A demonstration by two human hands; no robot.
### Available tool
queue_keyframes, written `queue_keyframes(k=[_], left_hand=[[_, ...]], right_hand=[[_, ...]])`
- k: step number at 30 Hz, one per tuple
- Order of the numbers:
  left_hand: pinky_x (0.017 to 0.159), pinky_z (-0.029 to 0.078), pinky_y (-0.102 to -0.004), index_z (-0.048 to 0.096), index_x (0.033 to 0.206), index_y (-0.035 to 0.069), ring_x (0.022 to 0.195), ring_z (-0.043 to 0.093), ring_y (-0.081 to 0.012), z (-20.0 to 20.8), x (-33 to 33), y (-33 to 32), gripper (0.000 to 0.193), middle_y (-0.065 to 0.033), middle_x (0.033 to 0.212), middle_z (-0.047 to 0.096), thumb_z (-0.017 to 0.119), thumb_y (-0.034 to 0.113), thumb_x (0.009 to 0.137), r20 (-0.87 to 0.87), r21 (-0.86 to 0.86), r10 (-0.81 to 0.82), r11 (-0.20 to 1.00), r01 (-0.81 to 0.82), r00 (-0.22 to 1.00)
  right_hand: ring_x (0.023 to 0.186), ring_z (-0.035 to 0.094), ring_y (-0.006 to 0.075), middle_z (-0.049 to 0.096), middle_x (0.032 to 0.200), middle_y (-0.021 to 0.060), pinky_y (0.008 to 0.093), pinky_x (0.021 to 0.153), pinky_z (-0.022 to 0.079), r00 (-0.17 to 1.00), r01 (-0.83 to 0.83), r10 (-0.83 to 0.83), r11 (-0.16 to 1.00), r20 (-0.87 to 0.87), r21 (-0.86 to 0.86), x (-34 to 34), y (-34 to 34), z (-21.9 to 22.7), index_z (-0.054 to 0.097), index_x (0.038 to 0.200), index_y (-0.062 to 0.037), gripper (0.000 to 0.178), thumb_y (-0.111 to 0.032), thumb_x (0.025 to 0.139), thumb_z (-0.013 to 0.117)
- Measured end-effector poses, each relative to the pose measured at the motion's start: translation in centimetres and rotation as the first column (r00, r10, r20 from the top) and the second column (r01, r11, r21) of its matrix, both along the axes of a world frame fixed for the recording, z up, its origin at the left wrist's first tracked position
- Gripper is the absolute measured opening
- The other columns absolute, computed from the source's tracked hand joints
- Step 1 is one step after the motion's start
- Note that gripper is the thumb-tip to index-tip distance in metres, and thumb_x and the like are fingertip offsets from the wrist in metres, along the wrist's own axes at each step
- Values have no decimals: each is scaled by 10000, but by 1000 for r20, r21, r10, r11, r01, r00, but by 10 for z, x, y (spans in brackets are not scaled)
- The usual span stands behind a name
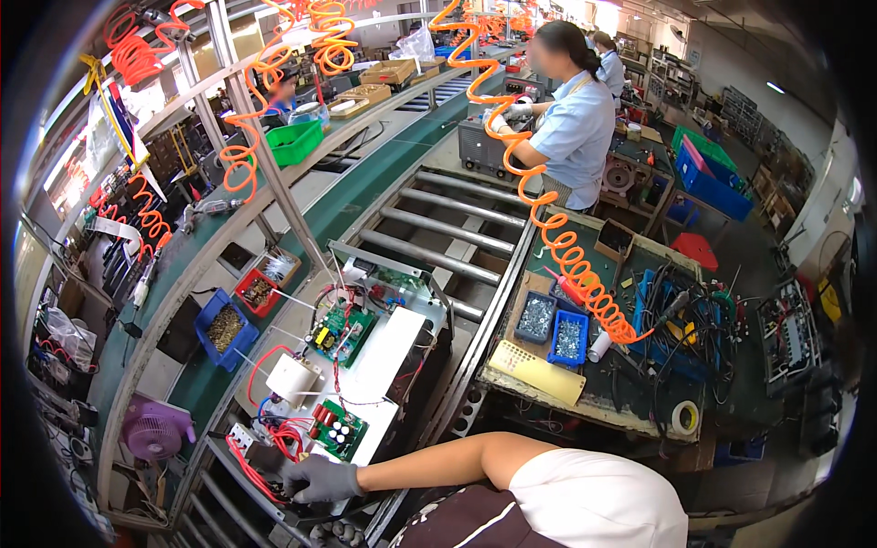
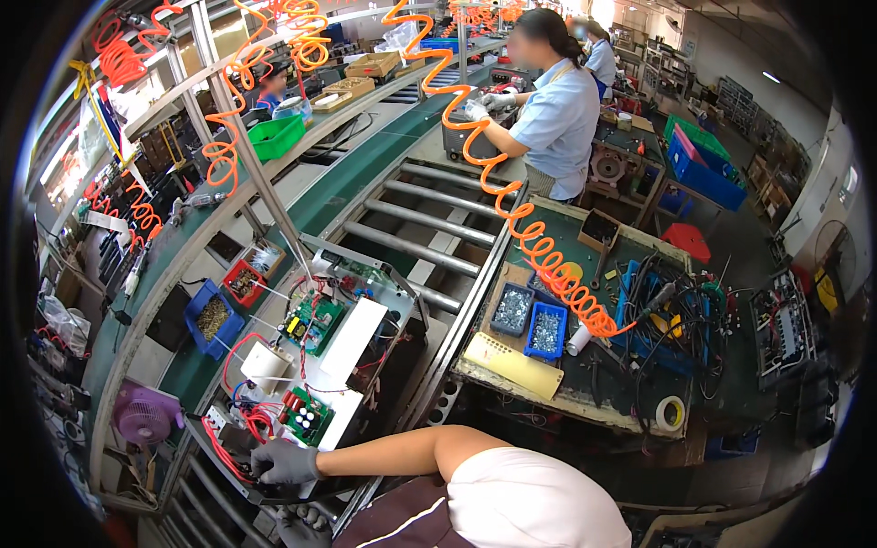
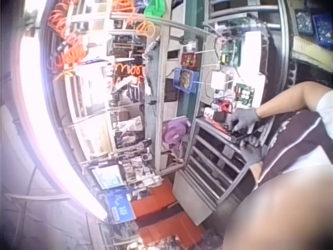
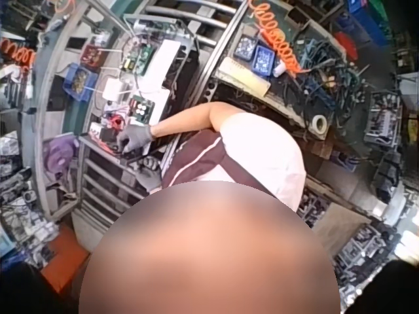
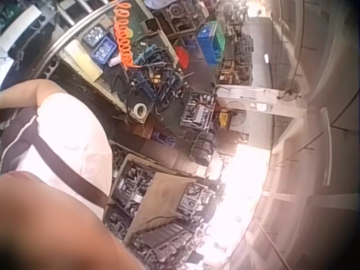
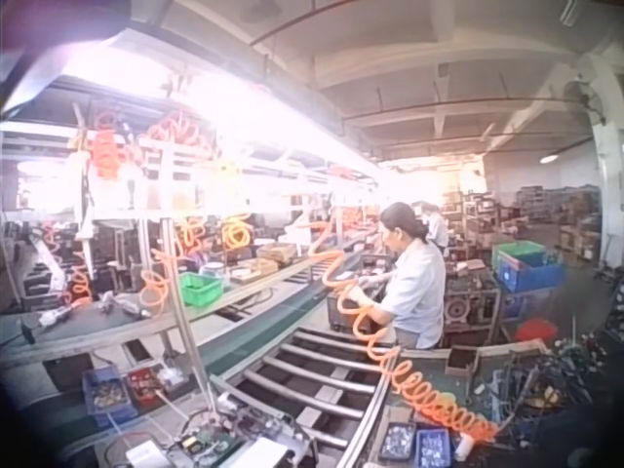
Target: The person assembles an electronic device on a factory assembly line. They connect wires, use a red glue gun to apply adhesive to components, and secure parts with a screwdriver. The person also briefly retrieves a black plastic bag from the floor and places it back before resuming assembly.
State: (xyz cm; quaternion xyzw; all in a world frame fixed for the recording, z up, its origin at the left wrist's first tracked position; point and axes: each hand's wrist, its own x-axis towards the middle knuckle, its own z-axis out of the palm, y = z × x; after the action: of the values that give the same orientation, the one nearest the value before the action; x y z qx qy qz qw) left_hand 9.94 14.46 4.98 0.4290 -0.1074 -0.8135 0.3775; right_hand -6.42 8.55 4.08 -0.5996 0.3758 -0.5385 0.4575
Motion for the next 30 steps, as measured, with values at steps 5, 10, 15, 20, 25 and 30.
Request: queue_keyframes(k=[5,10,15,20,25,30], left_hand=[[476,265,-282,452,686,122,513,325,-154,17,-14,7,349,-28,584,383,440,392,907,38,-33,30,999,-29,999],[475,256,-277,466,707,124,526,326,-139,2,-9,3,408,-19,603,385,423,469,921,30,-48,-35,998,37,999],[387,250,-259,414,654,188,471,294,-115,-26,11,-5,267,16,576,329,467,312,885,-87,15,13,1000,-11,996],[448,318,-267,486,760,113,545,399,-160,-15,-5,-3,160,-44,654,421,534,244,836,-133,54,51,998,-44,990],[606,470,-295,525,864,23,778,538,-254,-12,-11,8,199,-144,850,534,475,216,863,-129,5,86,996,-86,988],[830,535,-369,524,920,-62,930,560,-315,-17,-20,25,237,-202,998,509,443,154,870,-449,90,68,995,-31,891]], right_hand=[[725,597,222,600,776,105,324,660,468,994,102,-106,976,-12,-194,3,6,-8,588,880,-30,136,-87,764,630],[779,598,287,596,833,142,372,704,464,941,172,-205,975,-268,-142,9,2,-18,583,923,-49,161,-187,842,568],[810,575,361,573,860,192,456,712,452,931,162,-175,984,-321,-69,13,10,2,566,903,-42,275,-302,890,478],[693,604,289,587,728,156,376,653,482,935,84,-160,968,-318,-238,-12,-8,-7,607,856,-18,288,-298,793,617],[739,575,202,564,848,94,312,705,468,921,342,-345,938,-182,-50,-18,-9,5,520,1022,-33,302,-181,785,635],[752,568,104,587,831,46,260,681,461,985,95,-81,992,-150,89,-29,-5,11,588,935,-13,212,-165,795,635]])
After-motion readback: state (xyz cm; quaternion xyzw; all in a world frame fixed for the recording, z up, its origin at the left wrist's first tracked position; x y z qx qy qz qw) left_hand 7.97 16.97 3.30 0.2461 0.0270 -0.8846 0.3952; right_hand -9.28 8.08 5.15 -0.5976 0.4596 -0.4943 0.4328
